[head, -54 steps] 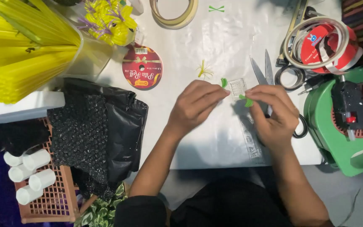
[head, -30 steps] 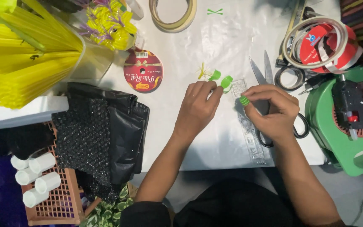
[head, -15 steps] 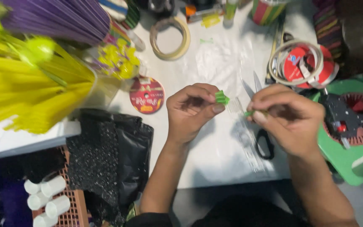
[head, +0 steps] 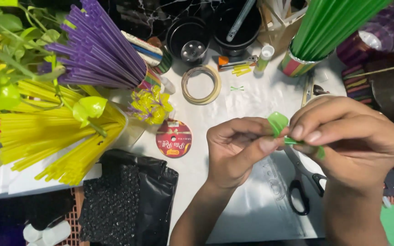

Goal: Shaping and folding small green plastic straw segments into decorative components for a handicraft project.

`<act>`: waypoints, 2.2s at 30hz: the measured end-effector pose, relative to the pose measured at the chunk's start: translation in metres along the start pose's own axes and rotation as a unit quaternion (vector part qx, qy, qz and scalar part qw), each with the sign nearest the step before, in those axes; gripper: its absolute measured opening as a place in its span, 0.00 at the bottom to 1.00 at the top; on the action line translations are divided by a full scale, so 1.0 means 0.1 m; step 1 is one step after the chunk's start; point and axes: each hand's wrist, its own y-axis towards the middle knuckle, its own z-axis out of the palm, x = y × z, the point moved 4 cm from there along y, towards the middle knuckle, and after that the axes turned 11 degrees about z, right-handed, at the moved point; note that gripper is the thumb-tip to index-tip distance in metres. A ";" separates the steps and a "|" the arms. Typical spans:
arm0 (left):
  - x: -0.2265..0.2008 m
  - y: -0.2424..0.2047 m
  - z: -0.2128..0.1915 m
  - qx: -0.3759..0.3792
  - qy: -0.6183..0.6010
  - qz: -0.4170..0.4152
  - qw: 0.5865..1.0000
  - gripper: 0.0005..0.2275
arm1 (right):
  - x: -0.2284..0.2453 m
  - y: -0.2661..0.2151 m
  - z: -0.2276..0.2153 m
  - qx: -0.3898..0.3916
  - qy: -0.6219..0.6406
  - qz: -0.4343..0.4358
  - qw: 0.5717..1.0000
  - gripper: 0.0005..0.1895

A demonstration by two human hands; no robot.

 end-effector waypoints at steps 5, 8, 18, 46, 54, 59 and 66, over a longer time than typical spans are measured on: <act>-0.15 -0.03 0.09 0.031 0.010 -0.063 0.997 0.07 | 0.06 -0.03 -0.08 0.014 -0.040 -0.038 0.998 0.05; -0.22 -0.07 0.19 0.025 0.004 -0.109 0.994 0.06 | 0.15 -0.06 -0.11 0.030 -0.078 -0.032 0.996 0.03; -0.24 -0.06 0.21 0.084 0.101 -0.120 0.984 0.08 | 0.23 0.09 -0.23 0.161 -0.148 -0.018 0.976 0.05; -0.11 0.17 -0.27 0.088 0.190 -0.050 0.977 0.05 | -0.20 0.24 0.18 0.065 -0.036 0.101 0.992 0.06; 0.01 0.20 -0.56 0.107 0.180 -0.031 0.977 0.05 | -0.36 0.26 0.27 0.090 -0.045 0.049 0.994 0.05; -0.02 0.20 -0.55 0.097 0.182 -0.041 0.978 0.05 | -0.35 0.26 0.30 0.065 -0.056 0.005 0.996 0.04; 0.00 0.18 -0.54 0.071 0.187 -0.042 0.979 0.05 | -0.29 0.30 0.32 0.061 -0.075 -0.030 0.995 0.05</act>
